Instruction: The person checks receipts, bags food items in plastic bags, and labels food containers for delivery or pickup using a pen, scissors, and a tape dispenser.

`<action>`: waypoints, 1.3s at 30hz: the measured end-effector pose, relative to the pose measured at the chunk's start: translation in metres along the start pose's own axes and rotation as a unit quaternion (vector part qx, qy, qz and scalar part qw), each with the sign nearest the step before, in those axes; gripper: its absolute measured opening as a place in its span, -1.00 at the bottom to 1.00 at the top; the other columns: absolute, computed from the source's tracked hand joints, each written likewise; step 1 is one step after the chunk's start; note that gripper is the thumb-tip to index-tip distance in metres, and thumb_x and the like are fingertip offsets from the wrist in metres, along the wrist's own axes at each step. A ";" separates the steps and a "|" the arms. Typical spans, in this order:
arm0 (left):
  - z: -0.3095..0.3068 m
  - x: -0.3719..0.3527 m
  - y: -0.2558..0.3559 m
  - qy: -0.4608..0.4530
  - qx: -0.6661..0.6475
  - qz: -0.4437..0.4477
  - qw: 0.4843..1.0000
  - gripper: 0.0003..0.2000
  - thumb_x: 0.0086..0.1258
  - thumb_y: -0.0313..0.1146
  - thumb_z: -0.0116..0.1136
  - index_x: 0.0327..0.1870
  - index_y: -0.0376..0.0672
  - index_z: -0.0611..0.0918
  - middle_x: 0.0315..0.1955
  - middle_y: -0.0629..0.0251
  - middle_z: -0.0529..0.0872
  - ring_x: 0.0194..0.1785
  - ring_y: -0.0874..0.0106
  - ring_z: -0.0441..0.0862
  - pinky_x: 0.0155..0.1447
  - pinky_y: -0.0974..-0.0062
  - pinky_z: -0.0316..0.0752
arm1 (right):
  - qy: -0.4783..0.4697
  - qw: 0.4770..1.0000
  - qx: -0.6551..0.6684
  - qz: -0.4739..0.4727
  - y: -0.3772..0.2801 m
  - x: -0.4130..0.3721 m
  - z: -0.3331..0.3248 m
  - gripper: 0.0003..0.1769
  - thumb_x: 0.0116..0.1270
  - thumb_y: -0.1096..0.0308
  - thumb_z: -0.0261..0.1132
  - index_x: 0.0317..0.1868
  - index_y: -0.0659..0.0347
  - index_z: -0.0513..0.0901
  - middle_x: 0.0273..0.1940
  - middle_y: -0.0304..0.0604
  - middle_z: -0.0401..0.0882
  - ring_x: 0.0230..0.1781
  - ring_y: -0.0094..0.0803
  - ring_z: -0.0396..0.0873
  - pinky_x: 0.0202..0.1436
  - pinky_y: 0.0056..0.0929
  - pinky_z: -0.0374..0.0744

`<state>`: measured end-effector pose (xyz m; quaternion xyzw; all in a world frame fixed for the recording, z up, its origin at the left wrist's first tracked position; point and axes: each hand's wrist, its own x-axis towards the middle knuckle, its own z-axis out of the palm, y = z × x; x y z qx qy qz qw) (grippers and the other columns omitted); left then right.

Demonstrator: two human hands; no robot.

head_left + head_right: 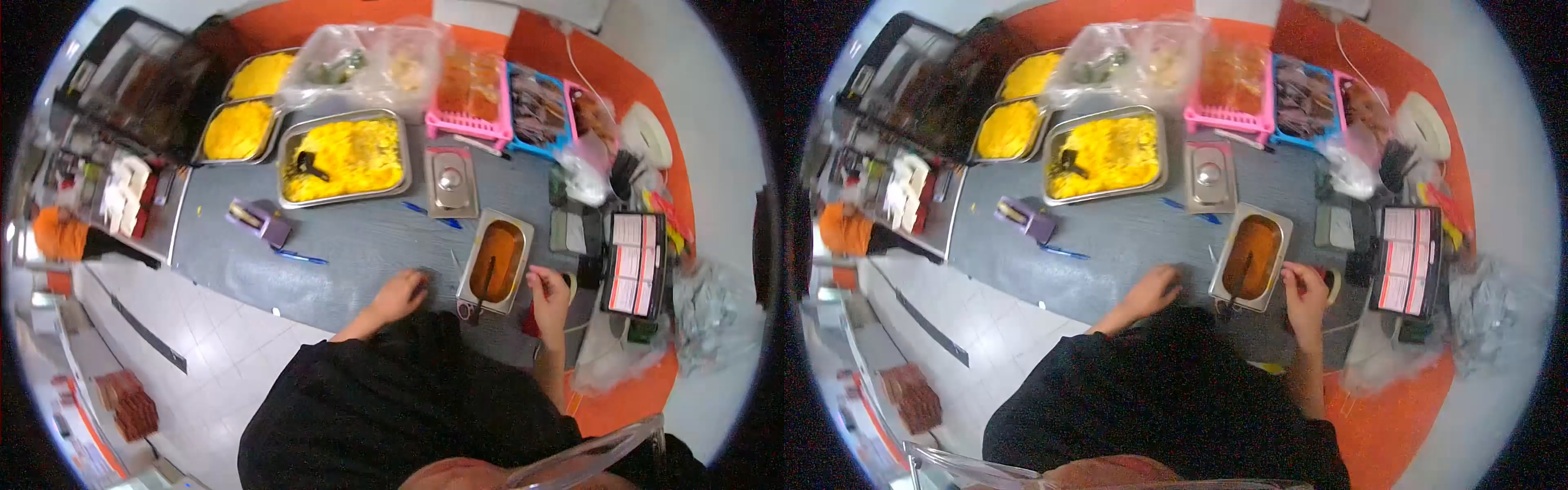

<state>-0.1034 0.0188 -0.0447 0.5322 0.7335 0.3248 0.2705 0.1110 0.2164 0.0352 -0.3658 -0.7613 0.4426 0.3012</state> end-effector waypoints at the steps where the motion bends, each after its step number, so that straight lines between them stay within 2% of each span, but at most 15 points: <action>1: 0.005 -0.008 -0.001 0.035 0.031 0.045 0.998 -0.79 0.14 -0.36 0.06 -0.24 -0.24 0.48 -0.33 0.07 0.51 -0.21 0.08 0.46 -0.14 0.25 0.38 | -0.004 1.000 -0.014 -0.019 -0.001 -0.001 0.001 -0.88 0.14 0.54 0.18 -0.28 0.32 0.55 -0.43 -0.25 0.48 -0.45 -0.59 0.45 -0.39 -0.65 0.40; 2: 0.009 -0.015 -0.002 0.044 0.032 0.048 0.997 -0.79 0.14 -0.36 0.06 -0.24 -0.24 0.48 -0.33 0.07 0.51 -0.21 0.08 0.46 -0.14 0.25 0.38 | -0.004 0.999 -0.015 -0.028 -0.008 -0.003 0.001 -0.88 0.14 0.54 0.18 -0.28 0.32 0.55 -0.43 -0.25 0.48 -0.45 -0.59 0.45 -0.39 -0.65 0.40; 7: 0.011 -0.035 -0.016 -0.235 -0.178 -0.024 0.955 -0.83 0.17 -0.33 0.06 -0.33 -0.25 0.53 -0.45 0.04 0.58 -0.36 0.25 0.54 -0.24 0.37 0.40 | 0.087 0.995 -0.043 -0.012 -0.040 -0.064 0.009 -0.84 0.10 0.52 0.18 -0.26 0.24 0.57 -0.42 -0.24 0.46 -0.47 -0.55 0.42 -0.39 -0.61 0.39; 9: 0.010 -0.033 -0.020 -0.291 -0.179 0.102 0.934 -0.83 0.17 -0.36 0.05 -0.35 -0.29 0.55 -0.47 0.08 0.61 -0.39 0.35 0.53 -0.24 0.42 0.39 | 0.103 0.994 -0.034 0.030 -0.046 -0.109 0.018 -0.83 0.09 0.49 0.18 -0.26 0.21 0.57 -0.42 -0.21 0.47 -0.46 -0.50 0.44 -0.37 -0.55 0.42; 13: 0.014 -0.030 -0.042 -0.430 -0.084 0.167 0.883 -0.80 0.18 -0.37 0.04 -0.26 -0.30 0.55 -0.48 0.19 0.60 -0.33 0.43 0.53 -0.19 0.47 0.38 | 0.213 0.972 -0.047 0.091 -0.050 -0.214 0.061 -0.83 0.10 0.44 0.19 -0.25 0.18 0.57 -0.40 -0.20 0.51 -0.42 -0.47 0.46 -0.33 -0.51 0.44; 15: 0.012 -0.033 -0.045 -0.515 -0.091 0.087 0.848 -0.79 0.21 -0.33 0.06 -0.24 -0.28 0.56 -0.46 0.25 0.60 -0.28 0.46 0.52 -0.17 0.49 0.38 | 0.298 0.943 -0.066 0.135 -0.062 -0.266 0.090 -0.83 0.13 0.42 0.19 -0.23 0.18 0.56 -0.36 -0.22 0.52 -0.39 -0.49 0.46 -0.31 -0.50 0.45; 18: 0.009 -0.049 -0.021 -0.560 -0.054 0.204 0.801 -0.78 0.23 -0.27 0.10 -0.28 -0.26 0.56 -0.48 0.31 0.59 -0.34 0.49 0.49 -0.22 0.51 0.38 | 0.400 0.889 -0.043 0.220 -0.094 -0.339 0.141 -0.82 0.13 0.40 0.19 -0.22 0.19 0.56 -0.34 -0.20 0.54 -0.35 -0.47 0.49 -0.26 -0.47 0.47; 21: 0.043 -0.052 -0.033 -0.535 -0.053 0.232 0.811 -0.80 0.23 -0.27 0.13 -0.33 -0.25 0.55 -0.51 0.37 0.54 -0.42 0.53 0.44 -0.28 0.53 0.36 | 0.446 0.854 -0.002 0.269 -0.119 -0.405 0.168 -0.82 0.15 0.39 0.19 -0.21 0.21 0.56 -0.35 -0.19 0.56 -0.31 -0.46 0.52 -0.22 -0.46 0.48; 23: 0.045 -0.078 0.000 -0.574 -0.141 0.096 0.801 -0.83 0.23 -0.32 0.11 -0.34 -0.25 0.53 -0.53 0.43 0.49 -0.47 0.58 0.38 -0.34 0.59 0.32 | 0.452 0.823 -0.090 0.333 -0.154 -0.442 0.177 -0.84 0.19 0.44 0.16 -0.22 0.27 0.55 -0.36 -0.19 0.59 -0.29 -0.50 0.54 -0.22 -0.51 0.49; 24: 0.051 -0.093 0.009 -0.584 -0.135 0.110 0.793 -0.83 0.23 -0.32 0.11 -0.34 -0.25 0.53 -0.53 0.43 0.49 -0.47 0.58 0.38 -0.34 0.59 0.32 | 0.470 0.812 -0.092 0.333 -0.163 -0.467 0.187 -0.84 0.19 0.44 0.16 -0.22 0.27 0.55 -0.36 -0.19 0.59 -0.29 -0.50 0.54 -0.22 -0.51 0.49; 27: 0.086 -0.138 0.029 -0.622 -0.100 0.249 0.736 -0.88 0.23 -0.41 0.07 -0.27 -0.24 0.51 -0.51 0.41 0.51 -0.45 0.60 0.41 -0.34 0.64 0.34 | 0.641 0.710 0.032 0.290 -0.176 -0.527 0.219 -0.77 0.12 0.57 0.03 -0.22 0.33 0.54 -0.36 -0.11 0.60 -0.38 -0.45 0.56 -0.29 -0.50 0.51; 31: 0.100 -0.225 0.071 -0.682 -0.083 0.296 0.663 -0.86 0.21 -0.47 0.06 -0.23 -0.26 0.51 -0.47 0.37 0.54 -0.38 0.57 0.47 -0.26 0.61 0.39 | 0.710 0.646 0.004 0.282 -0.206 -0.591 0.255 -0.73 0.10 0.63 -0.08 -0.26 0.35 0.53 -0.40 -0.12 0.58 -0.37 -0.45 0.55 -0.27 -0.51 0.50; 34: 0.106 -0.310 0.082 -0.772 -0.080 0.241 0.583 -0.82 0.20 -0.51 0.06 -0.18 -0.29 0.50 -0.42 0.33 0.58 -0.30 0.55 0.50 -0.21 0.61 0.40 | 0.726 0.597 -0.012 0.339 -0.240 -0.650 0.293 -0.72 0.08 0.64 -0.09 -0.25 0.35 0.52 -0.38 -0.09 0.58 -0.36 -0.44 0.55 -0.25 -0.50 0.49; 36: 0.103 -0.374 0.093 -0.844 0.075 0.285 0.447 -0.77 0.21 -0.47 0.08 -0.11 -0.31 0.49 -0.37 0.30 0.60 -0.28 0.52 0.51 -0.18 0.59 0.40 | 0.728 0.584 -0.096 0.345 -0.237 -0.703 0.335 -0.73 0.08 0.63 -0.07 -0.23 0.34 0.52 -0.37 -0.08 0.58 -0.35 -0.40 0.56 -0.23 -0.47 0.49; 39: 0.130 -0.480 0.069 -0.881 0.130 0.233 0.392 -0.72 0.25 -0.39 0.07 -0.06 -0.30 0.48 -0.30 0.28 0.60 -0.24 0.52 0.51 -0.12 0.56 0.40 | 0.775 0.522 -0.024 0.354 -0.266 -0.776 0.380 -0.80 0.17 0.64 -0.03 -0.26 0.35 0.52 -0.38 -0.13 0.57 -0.28 -0.47 0.59 -0.25 -0.55 0.52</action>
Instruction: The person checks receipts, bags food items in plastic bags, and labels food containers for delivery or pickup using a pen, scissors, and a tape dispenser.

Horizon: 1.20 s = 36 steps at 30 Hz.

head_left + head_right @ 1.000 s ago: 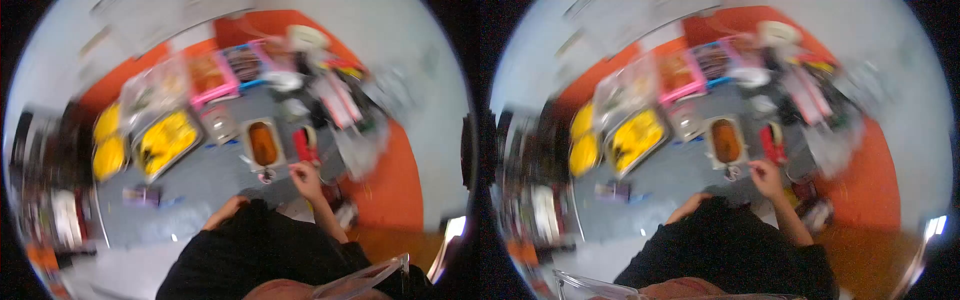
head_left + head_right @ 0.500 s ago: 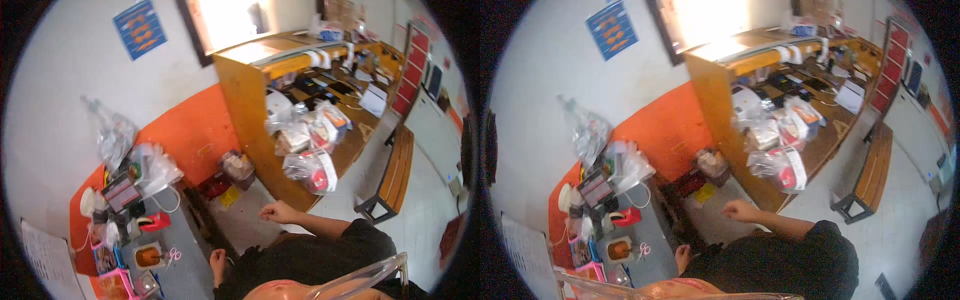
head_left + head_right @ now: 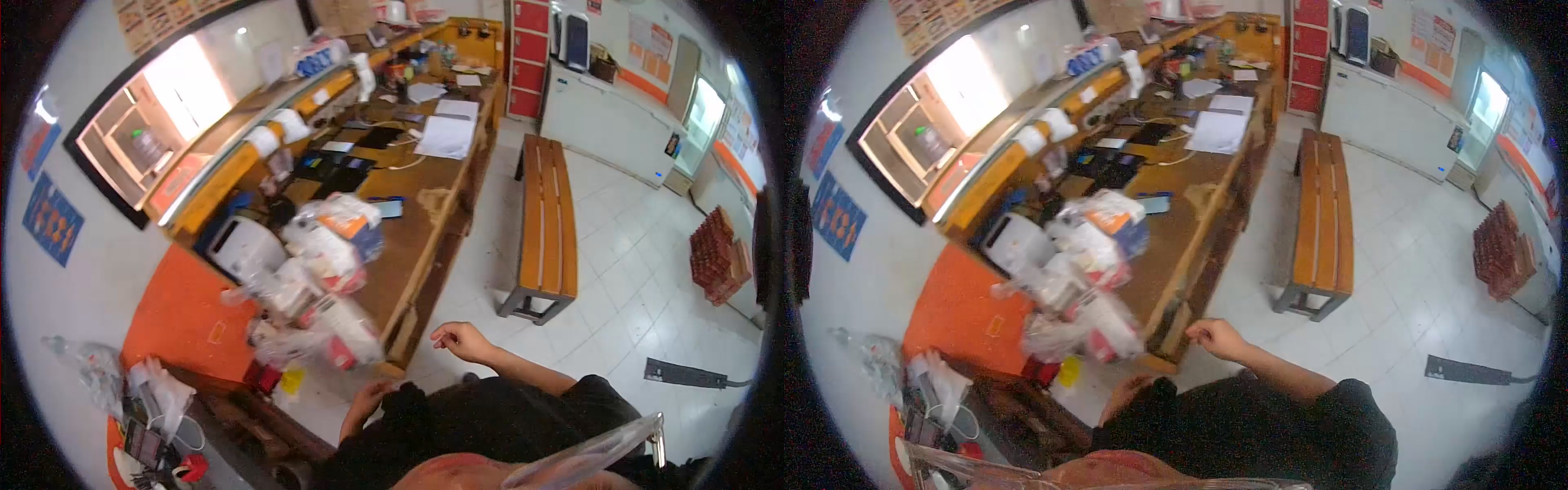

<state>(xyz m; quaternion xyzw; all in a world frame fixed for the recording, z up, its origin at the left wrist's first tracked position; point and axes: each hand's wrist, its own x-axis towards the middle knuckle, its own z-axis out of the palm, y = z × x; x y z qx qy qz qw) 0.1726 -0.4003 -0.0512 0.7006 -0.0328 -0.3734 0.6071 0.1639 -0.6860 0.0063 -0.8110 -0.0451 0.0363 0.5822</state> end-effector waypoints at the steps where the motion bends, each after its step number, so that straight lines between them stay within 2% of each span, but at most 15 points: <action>1: 0.025 0.027 0.012 -0.009 -0.005 -0.005 1.000 -0.72 0.25 -0.39 0.07 -0.06 -0.30 0.48 -0.30 0.28 0.60 -0.24 0.52 0.51 -0.12 0.56 0.40 | 0.002 1.000 -0.004 0.011 0.010 -0.003 -0.026 -0.80 0.17 0.64 -0.03 -0.26 0.35 0.52 -0.38 -0.13 0.57 -0.28 -0.47 0.59 -0.25 -0.55 0.52; 3: 0.071 0.081 0.043 -0.041 0.027 0.032 0.998 -0.69 0.28 -0.33 0.04 -0.01 -0.29 0.45 -0.24 0.24 0.59 -0.17 0.48 0.51 -0.04 0.53 0.37 | 0.038 0.994 0.054 0.086 0.028 -0.006 -0.073 -0.85 0.19 0.61 0.03 -0.26 0.35 0.50 -0.40 -0.13 0.56 -0.29 -0.46 0.59 -0.25 -0.56 0.53; 7: 0.131 0.156 0.092 -0.120 0.103 0.104 0.982 -0.69 0.29 -0.32 0.02 0.00 -0.28 0.43 -0.18 0.20 0.57 -0.09 0.44 0.49 0.00 0.51 0.35 | 0.057 0.983 0.137 0.106 0.064 0.014 -0.147 -0.88 0.23 0.53 0.09 -0.24 0.39 0.48 -0.42 -0.17 0.54 -0.34 -0.46 0.59 -0.29 -0.56 0.54; 9: 0.138 0.187 0.112 -0.222 0.140 0.129 0.956 -0.68 0.29 -0.30 0.02 0.00 -0.27 0.43 -0.13 0.17 0.54 -0.04 0.39 0.48 0.03 0.49 0.34 | 0.059 0.982 0.133 0.120 0.077 0.036 -0.173 -0.87 0.24 0.52 0.09 -0.22 0.39 0.48 -0.41 -0.17 0.54 -0.34 -0.47 0.58 -0.28 -0.55 0.53; 10: 0.140 0.203 0.124 -0.222 0.138 0.126 0.957 -0.68 0.29 -0.30 0.02 0.00 -0.27 0.43 -0.13 0.17 0.54 -0.04 0.39 0.48 0.03 0.49 0.34 | 0.067 0.982 0.145 0.097 0.089 0.051 -0.184 -0.86 0.24 0.51 0.08 -0.22 0.41 0.48 -0.42 -0.17 0.54 -0.35 -0.48 0.57 -0.29 -0.56 0.53; 12: 0.143 0.236 0.149 -0.182 0.221 0.023 0.958 -0.71 0.31 -0.31 0.00 -0.03 -0.26 0.42 -0.11 0.26 0.50 -0.07 0.47 0.48 -0.01 0.51 0.38 | 0.072 0.985 0.138 0.078 0.101 0.083 -0.209 -0.84 0.24 0.50 0.07 -0.20 0.38 0.51 -0.41 -0.16 0.56 -0.33 -0.50 0.56 -0.27 -0.54 0.52; 14: 0.141 0.289 0.144 -0.168 0.185 0.030 0.968 -0.71 0.31 -0.30 0.01 -0.03 -0.26 0.43 -0.12 0.26 0.51 -0.09 0.47 0.48 -0.02 0.52 0.39 | 0.077 0.990 0.091 0.078 0.101 0.115 -0.239 -0.84 0.24 0.52 0.08 -0.20 0.38 0.51 -0.38 -0.14 0.56 -0.33 -0.49 0.56 -0.25 -0.54 0.52; 19: 0.142 0.400 0.204 -0.167 0.041 0.014 0.985 -0.74 0.30 -0.30 0.02 -0.07 -0.24 0.44 -0.21 0.25 0.55 -0.10 0.49 0.48 -0.03 0.55 0.36 | 0.071 0.995 0.003 0.066 0.135 0.197 -0.305 -0.84 0.19 0.52 0.12 -0.21 0.32 0.55 -0.33 -0.11 0.57 -0.33 -0.45 0.56 -0.22 -0.50 0.52; 21: 0.144 0.446 0.239 -0.155 0.029 0.067 0.985 -0.75 0.30 -0.28 0.03 -0.11 -0.24 0.44 -0.24 0.28 0.56 -0.14 0.50 0.49 -0.05 0.56 0.37 | 0.059 0.991 -0.083 0.087 0.139 0.232 -0.335 -0.81 0.17 0.39 0.16 -0.22 0.26 0.57 -0.29 -0.05 0.57 -0.31 -0.31 0.55 -0.23 -0.43 0.51; 23: 0.144 0.482 0.282 -0.131 0.021 0.085 0.987 -0.77 0.29 -0.30 0.03 -0.14 -0.25 0.45 -0.25 0.28 0.56 -0.16 0.50 0.49 -0.07 0.55 0.38 | 0.057 0.992 -0.085 0.081 0.139 0.274 -0.366 -0.80 0.17 0.35 0.16 -0.21 0.23 0.57 -0.26 -0.02 0.55 -0.28 -0.25 0.54 -0.24 -0.41 0.51; 29: 0.127 0.593 0.343 0.029 0.104 0.217 0.970 -0.83 0.24 -0.42 0.04 -0.19 -0.26 0.47 -0.28 0.26 0.55 -0.19 0.46 0.50 -0.08 0.56 0.37 | 0.089 0.975 -0.203 0.003 0.142 0.442 -0.450 -0.74 0.05 0.38 0.19 -0.22 0.28 0.56 -0.16 0.06 0.48 -0.13 -0.07 0.45 0.01 -0.26 0.40; 31: 0.120 0.627 0.365 0.115 0.217 0.246 0.938 -0.84 0.17 -0.51 0.05 -0.22 -0.24 0.49 -0.26 0.22 0.53 -0.17 0.34 0.49 -0.05 0.48 0.36 | 0.115 0.951 -0.255 -0.135 0.170 0.524 -0.473 -0.75 0.04 0.37 0.20 -0.25 0.31 0.56 -0.14 0.06 0.47 -0.10 -0.05 0.43 0.02 -0.26 0.39; 32: 0.116 0.644 0.381 0.128 0.211 0.237 0.940 -0.84 0.17 -0.51 0.05 -0.22 -0.24 0.49 -0.26 0.22 0.53 -0.17 0.34 0.49 -0.05 0.48 0.36 | 0.114 0.941 -0.273 -0.162 0.183 0.568 -0.484 -0.75 0.03 0.36 0.20 -0.26 0.30 0.56 -0.14 0.07 0.47 -0.09 -0.04 0.42 0.03 -0.29 0.39; 34: 0.106 0.684 0.415 0.234 0.318 0.349 0.850 -0.82 0.09 -0.58 0.04 -0.26 -0.22 0.50 -0.24 0.19 0.50 -0.13 0.22 0.44 -0.02 0.37 0.35 | 0.095 0.933 -0.284 -0.199 0.205 0.650 -0.500 -0.75 0.03 0.34 0.21 -0.27 0.29 0.56 -0.13 0.08 0.47 -0.08 -0.04 0.41 0.04 -0.33 0.38; 36: 0.097 0.732 0.440 0.283 0.342 0.331 0.833 -0.80 0.07 -0.59 0.04 -0.25 -0.20 0.50 -0.20 0.19 0.49 -0.09 0.20 0.42 -0.01 0.33 0.33 | 0.003 0.878 -0.479 -0.019 0.220 0.722 -0.513 -0.68 0.06 0.26 0.20 -0.15 0.17 0.55 -0.12 0.00 0.48 -0.05 -0.10 0.39 0.02 -0.19 0.35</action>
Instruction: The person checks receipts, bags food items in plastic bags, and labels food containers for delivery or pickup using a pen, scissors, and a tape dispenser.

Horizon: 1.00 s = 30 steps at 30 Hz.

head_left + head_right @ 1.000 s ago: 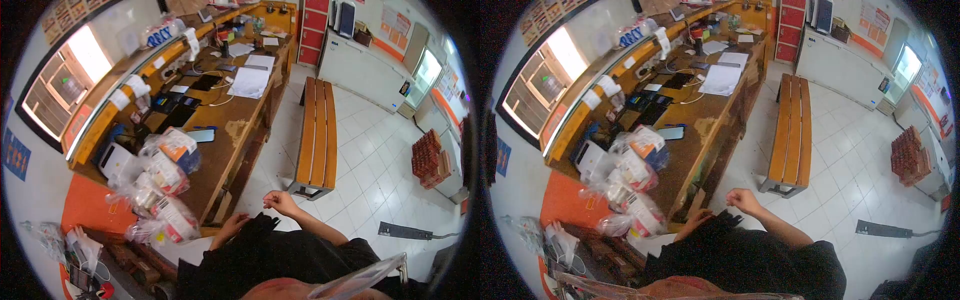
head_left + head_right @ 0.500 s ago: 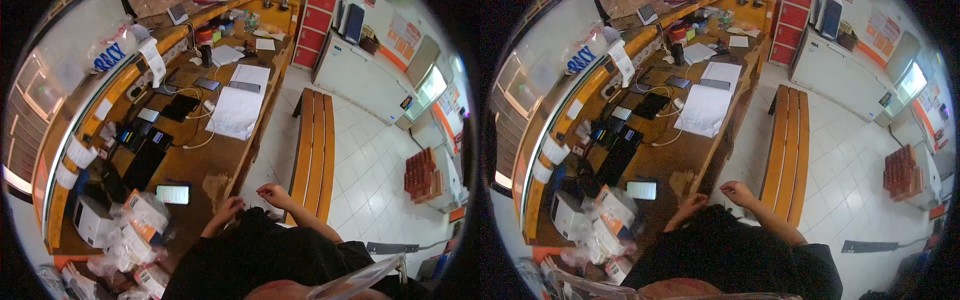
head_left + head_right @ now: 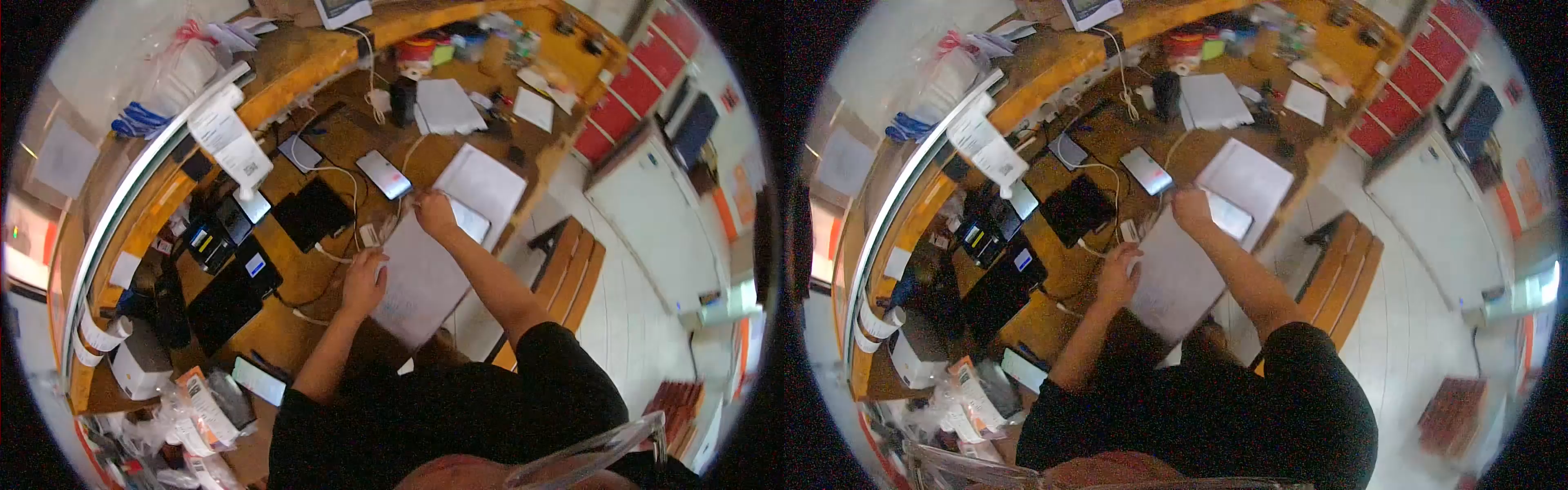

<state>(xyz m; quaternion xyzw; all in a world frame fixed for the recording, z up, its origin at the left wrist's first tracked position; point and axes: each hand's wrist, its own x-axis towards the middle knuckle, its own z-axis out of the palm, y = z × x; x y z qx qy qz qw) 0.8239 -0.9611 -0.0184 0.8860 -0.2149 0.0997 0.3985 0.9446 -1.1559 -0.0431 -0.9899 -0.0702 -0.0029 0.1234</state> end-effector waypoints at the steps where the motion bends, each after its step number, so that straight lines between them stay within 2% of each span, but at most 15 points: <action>1: 0.008 0.025 -0.008 0.018 0.044 -0.002 0.999 -0.78 0.05 -0.60 0.04 -0.24 -0.18 0.50 -0.17 0.19 0.47 -0.05 0.18 0.40 0.01 0.29 0.32 | -0.004 1.000 0.002 -0.021 0.006 0.020 0.006 -0.68 0.06 0.26 0.20 -0.15 0.17 0.55 -0.12 0.00 0.48 -0.05 -0.10 0.39 0.02 -0.19 0.35; 3: 0.024 0.068 -0.028 -0.044 0.098 -0.080 0.991 -0.72 0.10 -0.55 -0.03 -0.11 -0.22 0.50 -0.05 0.08 0.46 0.01 0.09 0.40 0.08 0.26 0.32 | 0.095 0.993 -0.074 0.019 0.016 0.036 0.021 -0.69 0.04 0.25 0.17 -0.21 0.22 0.58 -0.04 0.02 0.43 0.04 -0.11 0.32 0.04 0.03 0.27; 4: 0.034 0.083 -0.040 -0.055 0.108 -0.106 0.987 -0.72 0.11 -0.54 -0.04 -0.11 -0.22 0.51 -0.03 0.09 0.46 0.01 0.10 0.41 0.08 0.26 0.33 | 0.003 0.998 -0.049 0.042 0.016 0.041 0.015 -0.68 0.05 0.25 0.15 -0.20 0.21 0.59 0.04 -0.03 0.36 0.09 -0.15 0.26 -0.02 0.14 0.20; 9: 0.068 0.108 -0.079 -0.111 0.279 -0.099 0.949 -0.72 0.12 -0.45 -0.06 -0.12 -0.20 0.53 -0.04 0.12 0.47 -0.01 0.14 0.44 0.05 0.25 0.37 | -0.056 0.990 -0.128 -0.026 0.020 0.049 0.019 -0.68 -0.01 0.20 0.23 -0.20 0.07 0.59 -0.22 -0.13 0.53 -0.04 -0.23 0.38 -0.01 0.01 0.22; 14: 0.057 0.110 -0.048 -0.197 0.336 -0.224 0.893 -0.77 0.17 -0.46 -0.11 -0.16 -0.16 0.53 -0.17 0.21 0.50 -0.07 0.24 0.47 -0.04 0.32 0.43 | -0.087 0.986 -0.097 -0.108 0.044 0.054 0.034 -0.84 0.00 0.38 0.17 -0.36 0.06 0.61 -0.38 -0.25 0.56 -0.21 -0.31 0.49 -0.07 -0.03 0.22; 16: 0.050 0.117 -0.034 -0.201 0.304 -0.258 0.895 -0.79 0.16 -0.46 -0.09 -0.20 -0.18 0.53 -0.20 0.19 0.51 -0.10 0.22 0.48 -0.08 0.30 0.44 | -0.044 0.967 0.125 -0.217 0.066 0.062 0.035 -0.89 0.04 0.45 0.15 -0.39 0.09 0.57 -0.41 -0.19 0.55 -0.25 -0.34 0.49 -0.10 -0.16 0.30; 17: 0.048 0.120 -0.031 -0.204 0.271 -0.288 0.896 -0.81 0.16 -0.46 -0.08 -0.23 -0.19 0.54 -0.23 0.16 0.51 -0.13 0.20 0.49 -0.11 0.28 0.45 | -0.043 0.966 0.126 -0.223 0.072 0.070 0.031 -0.89 0.04 0.45 0.15 -0.39 0.09 0.57 -0.41 -0.19 0.55 -0.25 -0.34 0.49 -0.10 -0.16 0.30; 18: 0.048 0.120 -0.037 -0.200 0.273 -0.293 0.894 -0.81 0.16 -0.46 -0.08 -0.23 -0.19 0.54 -0.23 0.16 0.51 -0.13 0.20 0.49 -0.11 0.28 0.45 | -0.065 0.925 0.324 -0.189 0.069 0.082 0.006 -0.92 0.06 0.45 0.16 -0.39 0.12 0.54 -0.41 -0.15 0.53 -0.26 -0.33 0.49 -0.15 -0.25 0.35; 19: 0.049 0.118 -0.046 -0.147 0.275 -0.260 0.914 -0.85 0.14 -0.46 -0.04 -0.28 -0.21 0.54 -0.26 0.14 0.52 -0.18 0.18 0.50 -0.15 0.28 0.45 | -0.086 0.845 0.508 -0.146 0.069 0.098 -0.009 -0.94 0.09 0.46 0.16 -0.38 0.15 0.51 -0.40 -0.11 0.52 -0.28 -0.32 0.49 -0.19 -0.34 0.39; 21: 0.043 0.118 -0.051 -0.092 0.278 -0.231 0.928 -0.88 0.13 -0.47 0.00 -0.32 -0.23 0.54 -0.29 0.11 0.53 -0.23 0.16 0.51 -0.18 0.27 0.45 | 0.002 0.865 0.456 -0.211 0.091 0.161 0.033 -0.84 0.12 0.42 0.20 -0.26 0.20 0.47 -0.29 -0.04 0.51 -0.26 -0.31 0.50 -0.23 -0.49 0.45; 23: 0.024 0.126 -0.040 0.215 0.158 -0.187 0.945 -0.93 0.09 -0.55 0.05 -0.38 -0.27 0.53 -0.37 0.08 0.54 -0.31 0.11 0.51 -0.23 0.31 0.42 | -0.014 0.918 0.379 -0.115 0.086 0.208 0.038 -0.79 0.19 0.37 0.13 -0.18 0.24 0.44 -0.21 -0.03 0.49 -0.28 -0.30 0.50 -0.18 -0.49 0.45; 24: 0.012 0.126 -0.029 0.288 0.151 -0.163 0.931 -0.96 0.12 -0.58 0.07 -0.41 -0.29 0.50 -0.47 0.13 0.53 -0.41 0.25 0.52 -0.31 0.41 0.41 | -0.014 0.917 0.381 -0.121 0.079 0.223 0.048 -0.79 0.19 0.37 0.13 -0.18 0.24 0.44 -0.21 -0.03 0.49 -0.28 -0.30 0.50 -0.18 -0.49 0.45; 26: -0.001 0.115 0.000 0.339 0.065 -0.204 0.916 -0.98 0.16 -0.56 0.06 -0.42 -0.29 0.50 -0.50 0.20 0.52 -0.45 0.35 0.50 -0.34 0.47 0.40 | 0.056 0.985 0.156 -0.054 0.061 0.243 0.068 -0.67 0.23 0.18 0.08 -0.12 0.26 0.42 -0.26 -0.04 0.52 -0.32 -0.28 0.52 -0.28 -0.45 0.49; 27: -0.004 0.103 0.008 0.383 -0.026 -0.239 0.892 -0.96 0.21 -0.54 0.05 -0.43 -0.30 0.49 -0.54 0.27 0.50 -0.48 0.46 0.48 -0.38 0.53 0.39 | 0.057 0.983 0.161 -0.061 0.051 0.242 0.061 -0.67 0.23 0.18 0.08 -0.12 0.26 0.42 -0.26 -0.04 0.52 -0.32 -0.28 0.52 -0.28 -0.45 0.49; 30: -0.002 0.041 0.025 0.388 -0.143 -0.328 0.849 -0.91 0.26 -0.47 0.05 -0.42 -0.27 0.48 -0.57 0.37 0.49 -0.51 0.60 0.43 -0.42 0.65 0.35 | -0.082 0.994 -0.012 -0.064 0.029 0.222 0.027 -0.45 0.14 -0.13 0.05 -0.34 0.27 0.58 -0.53 -0.01 0.56 -0.43 -0.24 0.59 -0.49 -0.24 0.54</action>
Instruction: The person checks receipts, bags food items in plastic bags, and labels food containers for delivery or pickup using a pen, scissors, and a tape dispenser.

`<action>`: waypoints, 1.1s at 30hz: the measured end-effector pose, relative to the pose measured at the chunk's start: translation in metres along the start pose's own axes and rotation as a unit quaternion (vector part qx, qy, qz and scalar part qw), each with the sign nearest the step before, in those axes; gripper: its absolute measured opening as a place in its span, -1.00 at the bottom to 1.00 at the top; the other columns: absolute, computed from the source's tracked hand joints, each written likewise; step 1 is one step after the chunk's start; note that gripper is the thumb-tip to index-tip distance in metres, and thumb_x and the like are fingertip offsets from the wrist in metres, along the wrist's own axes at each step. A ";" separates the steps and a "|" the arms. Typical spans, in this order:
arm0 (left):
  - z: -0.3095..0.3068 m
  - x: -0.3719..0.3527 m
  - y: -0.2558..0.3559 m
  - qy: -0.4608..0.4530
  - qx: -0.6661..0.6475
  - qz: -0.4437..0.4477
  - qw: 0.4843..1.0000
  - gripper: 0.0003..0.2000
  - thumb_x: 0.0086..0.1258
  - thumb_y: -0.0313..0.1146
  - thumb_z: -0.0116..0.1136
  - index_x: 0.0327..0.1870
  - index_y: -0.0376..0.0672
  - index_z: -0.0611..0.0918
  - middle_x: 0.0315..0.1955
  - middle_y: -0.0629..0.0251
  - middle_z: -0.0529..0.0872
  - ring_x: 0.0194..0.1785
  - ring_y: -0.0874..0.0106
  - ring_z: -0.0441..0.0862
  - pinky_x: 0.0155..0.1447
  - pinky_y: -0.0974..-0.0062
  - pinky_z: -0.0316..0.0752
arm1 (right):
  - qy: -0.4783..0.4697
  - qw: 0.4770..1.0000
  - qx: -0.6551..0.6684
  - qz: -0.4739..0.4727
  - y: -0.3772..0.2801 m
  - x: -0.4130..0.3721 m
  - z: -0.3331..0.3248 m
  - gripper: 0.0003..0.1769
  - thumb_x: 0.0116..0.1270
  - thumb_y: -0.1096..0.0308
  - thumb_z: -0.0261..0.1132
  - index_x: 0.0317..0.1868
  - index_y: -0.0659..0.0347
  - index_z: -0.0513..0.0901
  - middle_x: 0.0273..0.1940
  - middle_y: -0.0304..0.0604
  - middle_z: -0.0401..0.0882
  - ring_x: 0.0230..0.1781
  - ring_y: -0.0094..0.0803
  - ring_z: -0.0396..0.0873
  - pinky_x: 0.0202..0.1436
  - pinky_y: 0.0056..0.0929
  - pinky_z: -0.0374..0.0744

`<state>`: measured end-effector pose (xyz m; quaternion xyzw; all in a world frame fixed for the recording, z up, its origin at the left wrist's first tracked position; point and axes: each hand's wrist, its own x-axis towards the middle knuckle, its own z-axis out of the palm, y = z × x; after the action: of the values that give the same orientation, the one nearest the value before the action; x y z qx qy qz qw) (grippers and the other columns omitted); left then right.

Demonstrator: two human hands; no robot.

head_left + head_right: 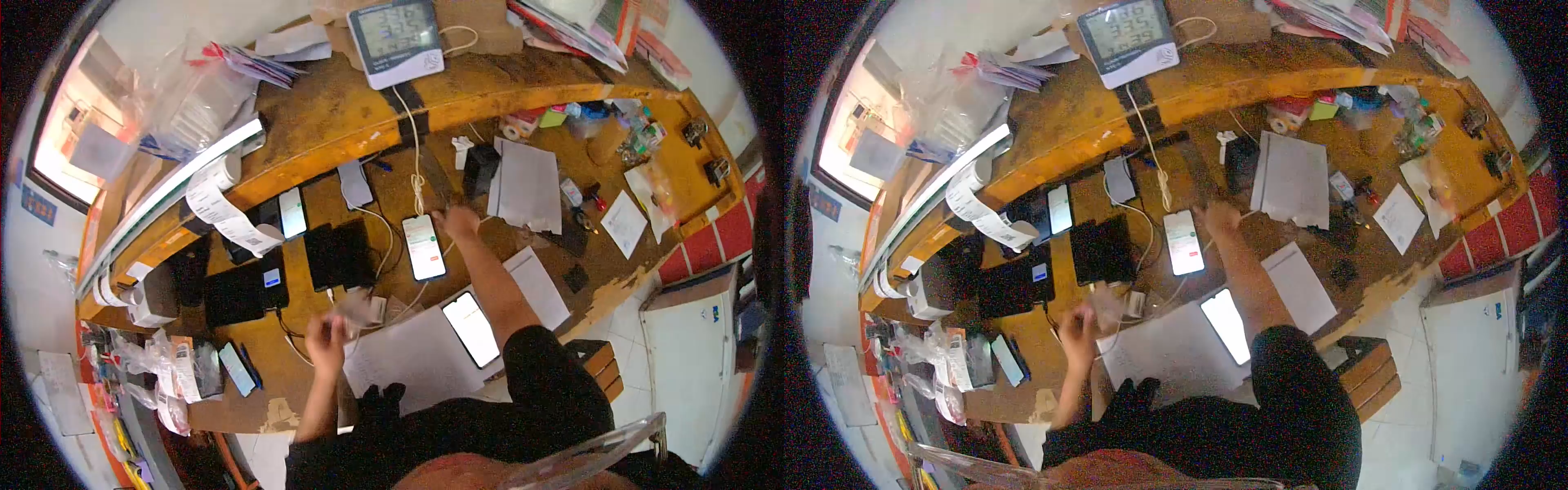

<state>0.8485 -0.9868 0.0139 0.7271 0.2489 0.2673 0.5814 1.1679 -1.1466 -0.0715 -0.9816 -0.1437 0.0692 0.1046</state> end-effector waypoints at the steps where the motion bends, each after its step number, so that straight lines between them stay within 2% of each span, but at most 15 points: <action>1: -0.016 -0.017 -0.003 -0.003 -0.008 -0.035 0.999 -0.92 0.26 -0.47 0.05 -0.41 -0.27 0.48 -0.58 0.38 0.49 -0.51 0.60 0.43 -0.42 0.66 0.35 | 0.001 1.000 0.002 -0.001 0.005 0.008 0.013 -0.45 0.14 -0.13 0.05 -0.34 0.27 0.58 -0.53 -0.01 0.56 -0.43 -0.24 0.59 -0.49 -0.24 0.54; 3: -0.050 -0.046 -0.024 0.005 -0.036 -0.086 0.996 -0.92 0.27 -0.46 0.05 -0.37 -0.27 0.47 -0.57 0.37 0.49 -0.52 0.61 0.42 -0.45 0.68 0.33 | 0.097 0.995 -0.012 0.014 0.018 0.022 0.058 -0.47 0.11 -0.12 0.09 -0.42 0.25 0.62 -0.59 -0.05 0.54 -0.48 -0.24 0.58 -0.47 -0.27 0.52; 4: -0.065 -0.059 -0.029 0.008 -0.037 -0.092 0.995 -0.92 0.27 -0.46 0.05 -0.37 -0.27 0.47 -0.57 0.37 0.49 -0.52 0.61 0.42 -0.45 0.68 0.33 | 0.146 0.980 0.131 -0.028 0.017 0.005 0.044 -0.58 0.11 0.00 0.15 -0.36 0.23 0.62 -0.57 -0.09 0.56 -0.49 -0.20 0.56 -0.40 -0.37 0.52; 5: -0.080 -0.073 -0.032 0.019 -0.005 -0.108 0.994 -0.92 0.27 -0.46 0.04 -0.36 -0.27 0.46 -0.57 0.38 0.49 -0.53 0.61 0.41 -0.46 0.68 0.33 | 0.138 0.982 0.128 -0.030 0.020 0.002 0.047 -0.58 0.11 0.00 0.15 -0.36 0.23 0.62 -0.57 -0.09 0.56 -0.49 -0.20 0.56 -0.40 -0.37 0.52; 7: -0.100 -0.089 -0.034 0.032 0.029 -0.133 0.990 -0.92 0.27 -0.45 0.04 -0.36 -0.26 0.46 -0.57 0.38 0.48 -0.54 0.62 0.40 -0.47 0.69 0.32 | 0.158 0.855 0.487 -0.078 0.027 0.004 0.047 -0.75 0.07 0.20 0.23 -0.37 0.22 0.62 -0.48 -0.12 0.59 -0.48 -0.26 0.56 -0.34 -0.46 0.51; 11: -0.130 -0.112 -0.030 0.090 0.000 -0.115 0.989 -0.92 0.28 -0.44 0.03 -0.40 -0.21 0.44 -0.57 0.41 0.46 -0.56 0.64 0.37 -0.48 0.69 0.30 | 0.243 0.926 0.278 -0.081 0.002 -0.041 -0.009 -0.81 0.04 0.33 0.27 -0.34 0.25 0.61 -0.41 -0.13 0.59 -0.43 -0.38 0.55 -0.33 -0.48 0.49; 13: -0.137 -0.117 -0.027 0.119 0.007 -0.133 0.984 -0.92 0.29 -0.44 0.02 -0.41 -0.21 0.44 -0.58 0.42 0.45 -0.56 0.64 0.37 -0.47 0.69 0.29 | -0.078 0.867 0.472 -0.137 -0.026 -0.092 -0.021 -0.77 0.03 0.31 0.29 -0.30 0.25 0.59 -0.42 -0.11 0.57 -0.42 -0.39 0.53 -0.39 -0.42 0.46; 15: -0.145 -0.123 -0.029 0.117 -0.004 -0.135 0.984 -0.91 0.29 -0.43 0.02 -0.41 -0.20 0.43 -0.58 0.43 0.45 -0.55 0.64 0.37 -0.47 0.69 0.29 | -0.218 0.896 0.283 -0.263 -0.041 -0.112 0.006 -0.74 0.03 0.28 0.30 -0.25 0.19 0.57 -0.46 -0.06 0.55 -0.44 -0.32 0.53 -0.36 -0.38 0.47; 18: -0.157 -0.133 -0.033 0.151 -0.020 -0.128 0.980 -0.91 0.29 -0.44 0.02 -0.41 -0.20 0.43 -0.57 0.42 0.45 -0.55 0.64 0.38 -0.47 0.69 0.30 | -0.136 0.893 0.306 -0.300 -0.071 -0.158 0.019 -0.73 0.01 0.24 0.31 -0.26 0.13 0.56 -0.41 0.00 0.55 -0.42 -0.19 0.56 -0.33 -0.29 0.50; 20: -0.166 -0.140 -0.030 0.162 -0.008 -0.124 0.979 -0.92 0.29 -0.46 0.02 -0.41 -0.21 0.44 -0.55 0.40 0.47 -0.54 0.63 0.38 -0.47 0.69 0.31 | -0.075 0.969 0.063 -0.228 -0.085 -0.168 0.026 -0.69 -0.01 0.16 0.31 -0.26 0.11 0.55 -0.40 -0.01 0.57 -0.39 -0.11 0.56 -0.32 -0.21 0.51; 24: -0.198 -0.175 -0.042 0.218 -0.060 -0.156 0.962 -0.96 0.27 -0.49 0.03 -0.36 -0.24 0.46 -0.53 0.36 0.49 -0.55 0.62 0.39 -0.48 0.69 0.33 | -0.085 0.976 -0.046 -0.197 -0.089 -0.183 0.047 -0.78 -0.04 0.17 0.27 -0.40 0.09 0.61 -0.46 -0.06 0.58 -0.39 -0.12 0.56 -0.33 -0.19 0.50; 29: -0.256 -0.222 -0.054 0.283 -0.087 -0.138 0.945 -0.94 0.26 -0.48 0.06 -0.36 -0.25 0.45 -0.50 0.34 0.50 -0.55 0.60 0.40 -0.48 0.68 0.33 | 0.032 0.978 0.085 -0.187 -0.081 -0.180 0.044 -0.87 0.01 0.29 0.18 -0.51 0.15 0.59 -0.53 -0.06 0.57 -0.52 -0.18 0.56 -0.44 -0.27 0.50; 31: -0.291 -0.241 -0.058 0.320 -0.097 -0.119 0.935 -0.93 0.25 -0.47 0.07 -0.36 -0.24 0.45 -0.49 0.34 0.51 -0.54 0.59 0.41 -0.48 0.67 0.34 | 0.236 0.970 0.052 -0.041 -0.085 -0.165 0.019 -0.80 0.18 0.41 0.02 -0.45 0.24 0.58 -0.55 -0.14 0.56 -0.54 -0.40 0.52 -0.46 -0.42 0.47; 32: -0.311 -0.253 -0.063 0.347 -0.095 -0.112 0.926 -0.92 0.24 -0.47 0.08 -0.36 -0.24 0.45 -0.49 0.34 0.51 -0.54 0.59 0.41 -0.47 0.67 0.34 | 0.366 0.866 0.308 -0.147 -0.090 -0.162 0.009 -0.81 0.20 0.33 0.12 -0.40 0.29 0.56 -0.51 -0.08 0.55 -0.52 -0.40 0.49 -0.41 -0.39 0.45; 33: -0.334 -0.266 -0.069 0.375 -0.091 -0.104 0.917 -0.92 0.24 -0.46 0.08 -0.36 -0.23 0.45 -0.49 0.35 0.51 -0.53 0.59 0.41 -0.46 0.66 0.35 | 0.390 0.859 0.304 -0.130 -0.113 -0.174 -0.023 -0.76 0.16 0.22 0.19 -0.31 0.23 0.58 -0.43 -0.04 0.57 -0.46 -0.24 0.52 -0.34 -0.32 0.46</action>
<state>0.4240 -0.9140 -0.0199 0.4876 0.4974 0.4798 0.5335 0.9761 -1.0967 -0.0056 -0.8199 -0.1895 -0.2930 0.4538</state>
